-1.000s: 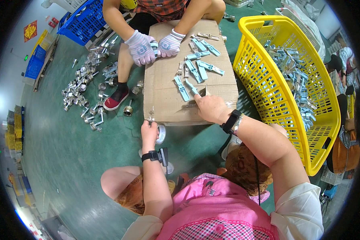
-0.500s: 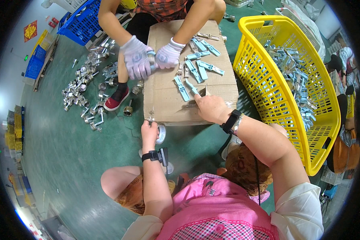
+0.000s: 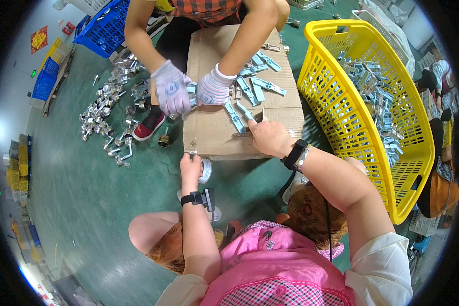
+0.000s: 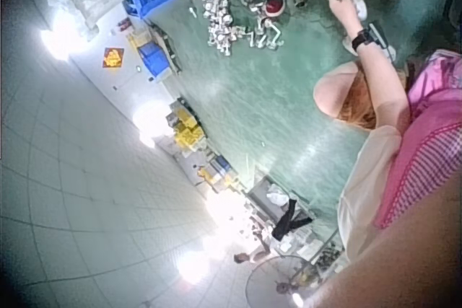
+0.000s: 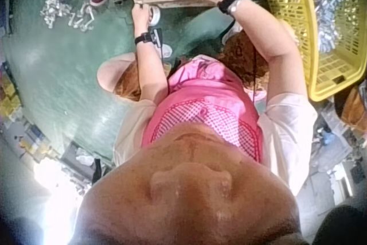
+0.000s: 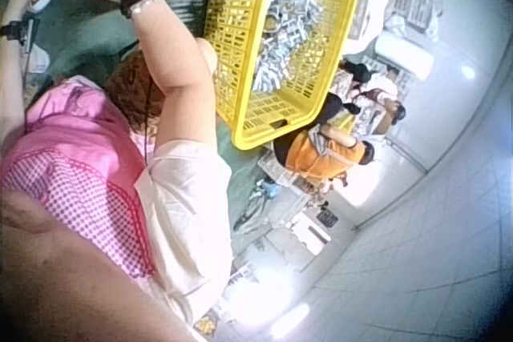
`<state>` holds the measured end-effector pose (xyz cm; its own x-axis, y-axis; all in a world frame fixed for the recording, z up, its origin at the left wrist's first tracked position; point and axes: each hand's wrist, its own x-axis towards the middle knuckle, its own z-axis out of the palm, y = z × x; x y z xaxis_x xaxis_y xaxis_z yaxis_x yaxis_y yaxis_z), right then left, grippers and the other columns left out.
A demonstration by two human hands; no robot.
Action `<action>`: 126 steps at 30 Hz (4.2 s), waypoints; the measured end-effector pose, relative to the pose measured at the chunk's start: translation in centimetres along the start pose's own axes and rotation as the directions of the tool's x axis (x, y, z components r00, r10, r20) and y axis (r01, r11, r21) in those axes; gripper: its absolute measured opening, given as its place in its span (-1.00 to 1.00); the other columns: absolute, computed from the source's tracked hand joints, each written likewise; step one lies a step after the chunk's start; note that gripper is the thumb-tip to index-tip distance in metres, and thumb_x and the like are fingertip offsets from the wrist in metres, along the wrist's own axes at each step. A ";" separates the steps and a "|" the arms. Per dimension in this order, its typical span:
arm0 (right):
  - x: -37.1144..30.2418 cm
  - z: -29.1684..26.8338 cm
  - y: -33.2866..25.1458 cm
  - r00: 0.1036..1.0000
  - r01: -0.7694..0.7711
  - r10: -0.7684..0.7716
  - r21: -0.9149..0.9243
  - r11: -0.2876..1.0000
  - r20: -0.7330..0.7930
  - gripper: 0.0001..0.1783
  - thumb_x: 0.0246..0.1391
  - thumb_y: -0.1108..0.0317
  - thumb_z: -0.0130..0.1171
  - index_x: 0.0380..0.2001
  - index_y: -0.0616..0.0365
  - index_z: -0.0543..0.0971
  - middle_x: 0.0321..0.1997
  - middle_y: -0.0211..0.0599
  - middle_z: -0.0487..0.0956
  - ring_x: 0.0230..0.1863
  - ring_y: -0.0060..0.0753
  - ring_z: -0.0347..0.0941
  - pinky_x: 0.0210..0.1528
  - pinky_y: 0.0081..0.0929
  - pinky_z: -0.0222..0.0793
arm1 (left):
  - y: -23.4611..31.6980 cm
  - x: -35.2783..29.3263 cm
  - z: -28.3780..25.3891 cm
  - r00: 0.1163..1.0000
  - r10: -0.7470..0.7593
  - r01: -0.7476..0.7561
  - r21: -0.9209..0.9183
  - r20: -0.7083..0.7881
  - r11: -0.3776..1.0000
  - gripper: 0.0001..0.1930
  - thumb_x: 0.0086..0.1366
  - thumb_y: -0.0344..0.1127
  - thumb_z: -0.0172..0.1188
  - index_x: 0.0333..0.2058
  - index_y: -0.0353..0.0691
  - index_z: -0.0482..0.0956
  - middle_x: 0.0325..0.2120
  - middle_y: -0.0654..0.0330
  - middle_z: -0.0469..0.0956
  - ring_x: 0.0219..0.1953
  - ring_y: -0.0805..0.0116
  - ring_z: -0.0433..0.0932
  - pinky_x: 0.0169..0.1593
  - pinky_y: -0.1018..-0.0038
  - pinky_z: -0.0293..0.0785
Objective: The recorder is assembling small metal and plastic hardware components, possibly door handles or similar fixtures, onto blue plastic clips on a cardboard box.
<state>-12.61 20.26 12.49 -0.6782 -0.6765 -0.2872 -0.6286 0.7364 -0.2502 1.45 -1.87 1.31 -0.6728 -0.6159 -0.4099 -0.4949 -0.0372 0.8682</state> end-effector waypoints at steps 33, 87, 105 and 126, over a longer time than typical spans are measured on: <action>-5.3 2.9 6.5 0.990 0.122 -0.124 -0.049 0.991 -0.059 -0.82 -0.06 0.47 -0.02 -0.30 0.17 0.42 -0.36 -0.06 0.56 -0.26 0.03 0.51 -0.27 -0.12 0.43 | 12.1 -13.0 -3.5 0.842 0.536 -0.506 -0.415 -0.050 0.756 -0.50 0.35 -0.20 -0.20 0.18 -0.35 0.17 -0.57 0.11 0.49 -0.66 0.41 0.44 -0.53 0.48 0.44; -3.7 2.7 4.8 0.992 0.116 -0.119 -0.072 0.991 -0.039 -0.84 -0.10 0.50 -0.03 -0.36 0.13 0.43 -0.41 -0.05 0.55 -0.29 0.05 0.49 -0.28 -0.11 0.41 | 0.8 -1.3 -0.9 0.998 -0.054 0.055 0.017 -0.029 0.998 -0.42 0.25 -0.19 -0.06 0.25 -0.12 0.12 -0.69 0.11 0.50 -0.76 0.38 0.47 -0.64 0.45 0.42; -3.2 3.0 4.3 0.991 0.122 -0.120 0.027 0.992 -0.057 -0.88 -0.08 0.46 0.00 -0.39 0.12 0.43 -0.43 -0.06 0.54 -0.34 0.03 0.49 -0.31 -0.11 0.41 | 2.1 2.8 -1.1 0.997 0.046 -0.031 -0.235 0.058 0.971 -0.53 0.18 -0.47 -0.13 0.11 -0.27 0.22 -0.50 0.08 0.47 -0.61 0.37 0.45 -0.70 0.45 0.31; -3.2 2.9 4.0 0.988 0.155 -0.154 0.022 0.988 -0.024 -0.80 -0.10 0.50 -0.03 -0.31 0.20 0.42 -0.41 0.00 0.55 -0.28 0.05 0.51 -0.26 -0.12 0.43 | 1.7 3.6 -1.4 0.997 0.066 -0.059 -0.139 0.044 0.988 -0.64 0.17 -0.48 -0.14 -0.03 -0.34 0.35 -0.44 0.08 0.47 -0.61 0.37 0.46 -0.72 0.45 0.31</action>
<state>-11.80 25.45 9.69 -0.5823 -0.7819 -0.2225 -0.7173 0.6230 -0.3122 -1.05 -5.24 1.69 -0.7275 -0.5817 -0.3639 -0.3729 -0.1100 0.9213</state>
